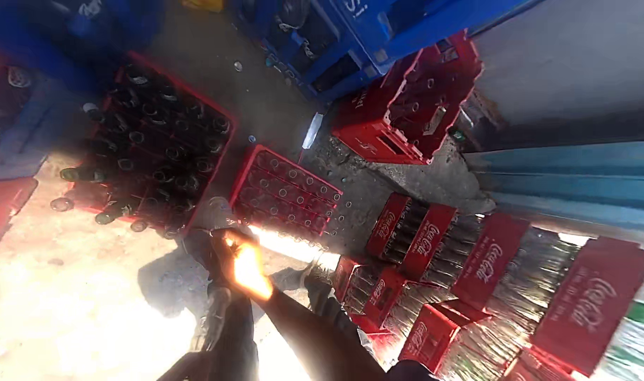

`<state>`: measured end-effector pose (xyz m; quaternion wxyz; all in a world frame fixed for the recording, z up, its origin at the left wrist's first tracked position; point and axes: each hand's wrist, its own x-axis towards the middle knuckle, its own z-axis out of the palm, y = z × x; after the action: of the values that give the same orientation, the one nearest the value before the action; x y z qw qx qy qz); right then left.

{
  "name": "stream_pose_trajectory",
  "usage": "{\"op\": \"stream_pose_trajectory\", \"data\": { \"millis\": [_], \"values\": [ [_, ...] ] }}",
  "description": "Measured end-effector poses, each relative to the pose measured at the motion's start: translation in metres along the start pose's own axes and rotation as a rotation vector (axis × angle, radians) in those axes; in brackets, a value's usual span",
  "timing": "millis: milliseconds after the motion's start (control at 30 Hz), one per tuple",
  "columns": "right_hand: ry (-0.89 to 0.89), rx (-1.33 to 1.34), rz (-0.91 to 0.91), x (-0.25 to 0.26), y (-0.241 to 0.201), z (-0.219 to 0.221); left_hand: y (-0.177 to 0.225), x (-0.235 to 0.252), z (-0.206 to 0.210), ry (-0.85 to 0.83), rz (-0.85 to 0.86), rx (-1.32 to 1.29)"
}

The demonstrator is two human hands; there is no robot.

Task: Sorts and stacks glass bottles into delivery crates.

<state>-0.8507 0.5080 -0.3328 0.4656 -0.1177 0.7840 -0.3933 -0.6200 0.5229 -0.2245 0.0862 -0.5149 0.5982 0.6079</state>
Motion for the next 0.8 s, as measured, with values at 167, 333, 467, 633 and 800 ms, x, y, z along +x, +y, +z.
{"op": "stream_pose_trajectory", "data": {
  "millis": [167,333,467,633,800],
  "values": [
    [0.178,0.405,-0.133,-0.079,0.016,-0.143,0.017,0.035,0.136,-0.007,0.055,-0.399],
    [0.442,0.464,-0.212,-0.188,0.092,-0.278,0.005,0.129,0.263,-0.069,0.114,-0.428],
    [0.622,0.447,-0.146,-0.268,0.181,-0.353,0.006,0.198,0.334,-0.191,-0.044,-0.193],
    [0.587,0.436,0.187,-0.383,0.271,-0.399,0.064,0.163,0.399,-0.391,0.042,0.135],
    [0.367,0.249,0.513,-0.47,0.268,-0.414,0.18,0.049,0.497,-0.601,0.145,0.285]
  ]
}}
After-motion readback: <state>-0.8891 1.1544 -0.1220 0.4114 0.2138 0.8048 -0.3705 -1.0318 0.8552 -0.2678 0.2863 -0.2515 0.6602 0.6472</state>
